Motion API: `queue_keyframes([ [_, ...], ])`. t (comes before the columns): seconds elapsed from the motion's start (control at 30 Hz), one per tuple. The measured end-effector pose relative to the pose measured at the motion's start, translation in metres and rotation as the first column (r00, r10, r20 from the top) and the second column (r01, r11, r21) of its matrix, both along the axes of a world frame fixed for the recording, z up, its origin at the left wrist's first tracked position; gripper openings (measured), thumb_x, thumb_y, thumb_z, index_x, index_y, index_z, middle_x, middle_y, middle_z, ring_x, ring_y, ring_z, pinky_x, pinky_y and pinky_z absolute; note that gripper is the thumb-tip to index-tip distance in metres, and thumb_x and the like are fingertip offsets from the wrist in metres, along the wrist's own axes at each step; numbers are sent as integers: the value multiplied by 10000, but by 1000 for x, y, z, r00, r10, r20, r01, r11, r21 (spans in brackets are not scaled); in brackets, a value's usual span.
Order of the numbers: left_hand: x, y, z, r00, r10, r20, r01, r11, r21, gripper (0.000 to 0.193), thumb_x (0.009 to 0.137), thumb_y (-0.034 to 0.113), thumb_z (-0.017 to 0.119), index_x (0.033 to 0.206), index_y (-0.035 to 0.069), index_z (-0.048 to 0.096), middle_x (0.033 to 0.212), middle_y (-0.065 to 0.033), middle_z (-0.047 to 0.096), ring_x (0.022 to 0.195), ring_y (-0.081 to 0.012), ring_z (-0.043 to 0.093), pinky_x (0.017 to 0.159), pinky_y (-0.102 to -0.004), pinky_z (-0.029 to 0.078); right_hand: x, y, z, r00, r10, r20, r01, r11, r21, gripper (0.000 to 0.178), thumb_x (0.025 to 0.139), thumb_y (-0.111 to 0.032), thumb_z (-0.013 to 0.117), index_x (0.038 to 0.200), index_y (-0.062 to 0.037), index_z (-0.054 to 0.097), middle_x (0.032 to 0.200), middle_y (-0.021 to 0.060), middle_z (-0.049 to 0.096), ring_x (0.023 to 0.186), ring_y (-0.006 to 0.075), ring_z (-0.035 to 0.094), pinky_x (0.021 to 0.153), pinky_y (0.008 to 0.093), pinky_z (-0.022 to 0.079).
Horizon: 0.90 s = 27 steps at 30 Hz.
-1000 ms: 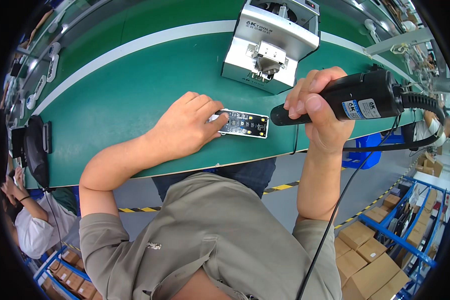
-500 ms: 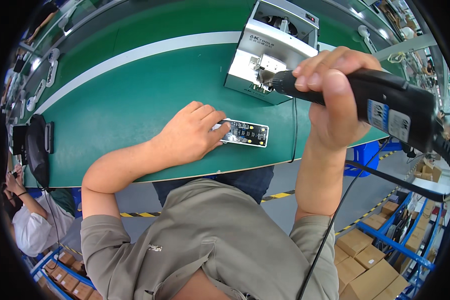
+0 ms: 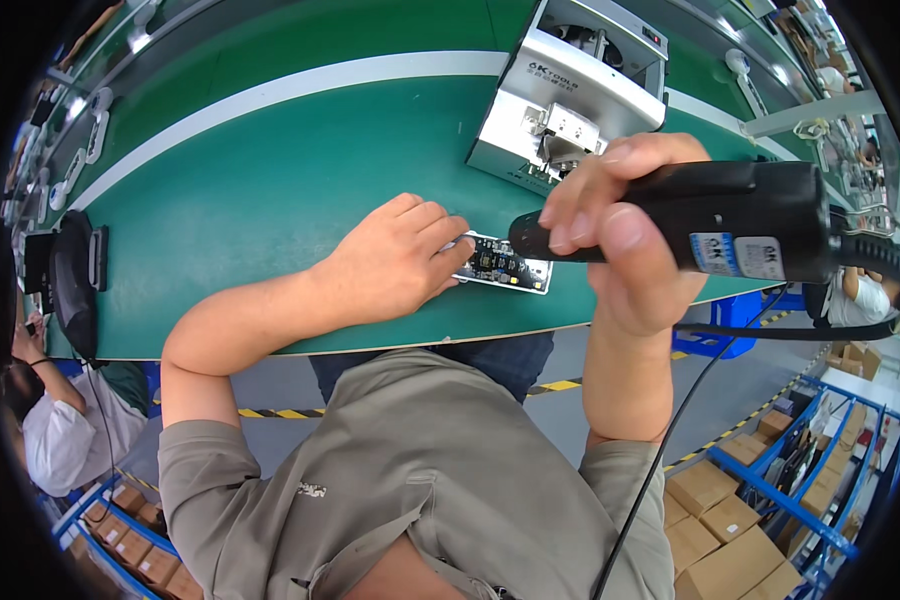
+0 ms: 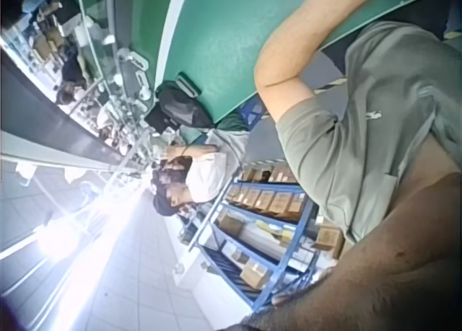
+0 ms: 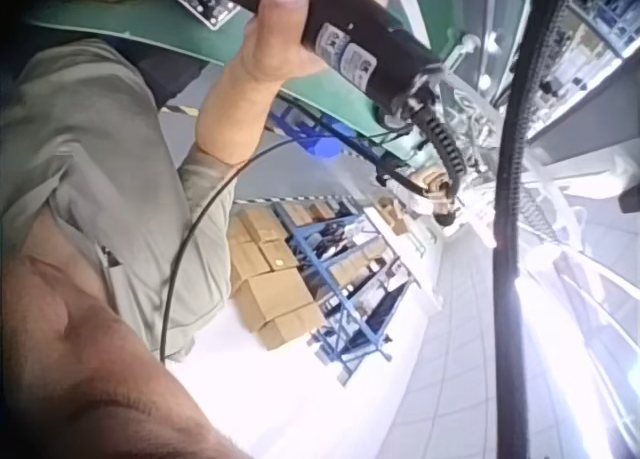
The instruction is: Assembling electronic components onto a printed circuit board using a manual torque screwdriver on an assembly line.
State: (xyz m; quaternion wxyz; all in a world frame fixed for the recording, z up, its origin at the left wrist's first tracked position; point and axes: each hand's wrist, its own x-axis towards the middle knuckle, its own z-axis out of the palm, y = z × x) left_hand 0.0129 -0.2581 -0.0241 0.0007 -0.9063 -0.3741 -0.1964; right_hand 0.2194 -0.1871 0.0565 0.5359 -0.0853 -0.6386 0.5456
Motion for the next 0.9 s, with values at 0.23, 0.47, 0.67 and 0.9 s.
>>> queue_keyframes([
  [0.23, 1, 0, 0, 1000, -1, -4, 1, 1000, 5, 264, 747, 188, 665, 960, 33, 642, 1041, -91, 583, 862, -217, 529, 790, -316, 420, -9, -7, -19, 1000, -29, -9, 29, 999, -39, 275, 872, -150, 554, 1119, -36, 512, 694, 47, 548, 577, 150, 549, 597, 288, 484],
  [0.47, 2, 4, -3, 1000, 3, 9, -2, 1000, -23, 253, 752, 183, 661, 955, 32, 648, 1032, -90, 584, 856, -216, 527, 781, -315, 417, -12, 0, -26, 1000, -12, -3, 12, 996, -88, 234, 867, -140, 555, 1075, -43, 513, 695, 49, 552, 569, 151, 548, 593, 291, 487],
  [0.67, 3, 10, -10, 999, 20, 37, -18, 998, -65, 227, 762, 177, 654, 938, 33, 654, 1022, -89, 582, 849, -214, 523, 772, -313, 413, -18, 13, -34, 999, 48, 23, -45, 992, -115, 190, 852, -117, 569, 1019, -49, 507, 682, 50, 548, 566, 152, 550, 593, 285, 490],
  [0.9, 5, 14, -12, 999, 27, 34, -24, 996, -85, 208, 769, 175, 649, 924, 36, 657, 1019, -89, 582, 851, -214, 521, 769, -313, 411, -21, 21, -36, 990, 135, 37, -129, 984, -122, 188, 826, -75, 585, 995, -40, 509, 677, 60, 550, 563, 154, 554, 596, 276, 491],
])
